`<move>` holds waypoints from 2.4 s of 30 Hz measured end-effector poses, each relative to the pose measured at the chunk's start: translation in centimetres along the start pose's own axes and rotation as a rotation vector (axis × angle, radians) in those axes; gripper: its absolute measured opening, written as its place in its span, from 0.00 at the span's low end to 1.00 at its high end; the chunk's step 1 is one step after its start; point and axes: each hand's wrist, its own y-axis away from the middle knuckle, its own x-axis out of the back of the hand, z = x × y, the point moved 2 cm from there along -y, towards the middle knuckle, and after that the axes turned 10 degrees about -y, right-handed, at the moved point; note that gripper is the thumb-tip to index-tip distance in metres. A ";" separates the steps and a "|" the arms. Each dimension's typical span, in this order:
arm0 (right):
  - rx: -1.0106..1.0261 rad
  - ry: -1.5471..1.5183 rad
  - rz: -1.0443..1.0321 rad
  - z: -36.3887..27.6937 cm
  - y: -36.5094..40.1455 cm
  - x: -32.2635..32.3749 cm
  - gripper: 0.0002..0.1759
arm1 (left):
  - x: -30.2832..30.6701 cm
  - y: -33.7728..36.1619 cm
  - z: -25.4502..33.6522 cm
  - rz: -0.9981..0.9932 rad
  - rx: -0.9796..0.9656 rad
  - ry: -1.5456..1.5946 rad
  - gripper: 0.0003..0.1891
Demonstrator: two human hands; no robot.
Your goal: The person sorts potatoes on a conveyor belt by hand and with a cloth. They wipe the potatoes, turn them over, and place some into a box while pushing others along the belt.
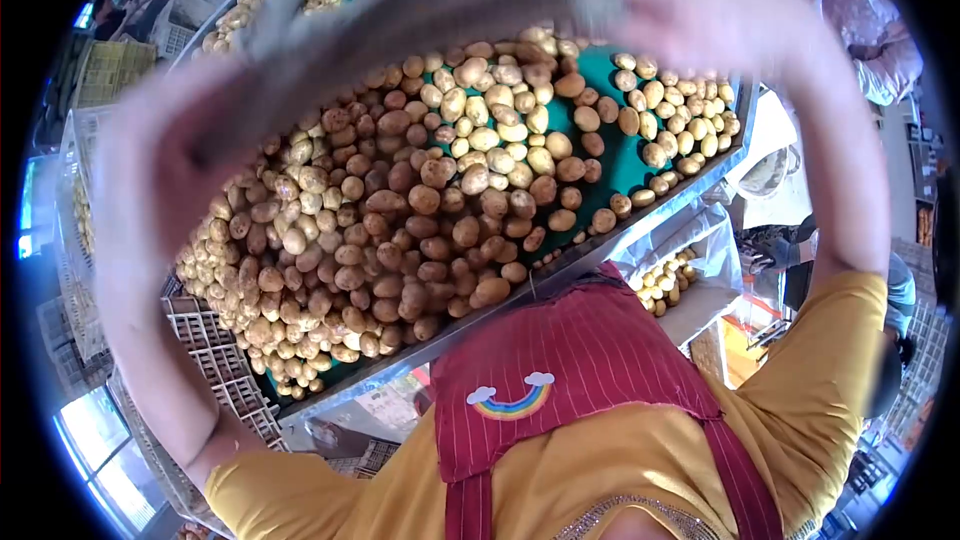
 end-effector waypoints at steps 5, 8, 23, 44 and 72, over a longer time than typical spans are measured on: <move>-0.081 -0.334 -0.230 -6.1 2.1 -18.0 0.39 | -13.9 3.0 4.6 -0.284 -0.343 0.112 0.36; -0.240 -0.474 -0.190 -6.7 1.5 -29.8 0.50 | -28.5 3.1 5.8 -0.360 -0.261 0.177 0.46; -0.617 -0.497 -0.163 6.9 4.4 -30.1 0.42 | -35.3 -11.7 4.3 -0.411 -0.236 0.486 0.36; -0.432 -0.526 -0.389 -9.6 10.3 -29.2 0.40 | -30.8 3.4 14.2 -0.222 -0.273 0.518 0.21; -0.578 -2.000 0.465 6.1 -11.3 -30.6 0.18 | -21.0 25.7 2.1 0.348 0.479 1.020 0.18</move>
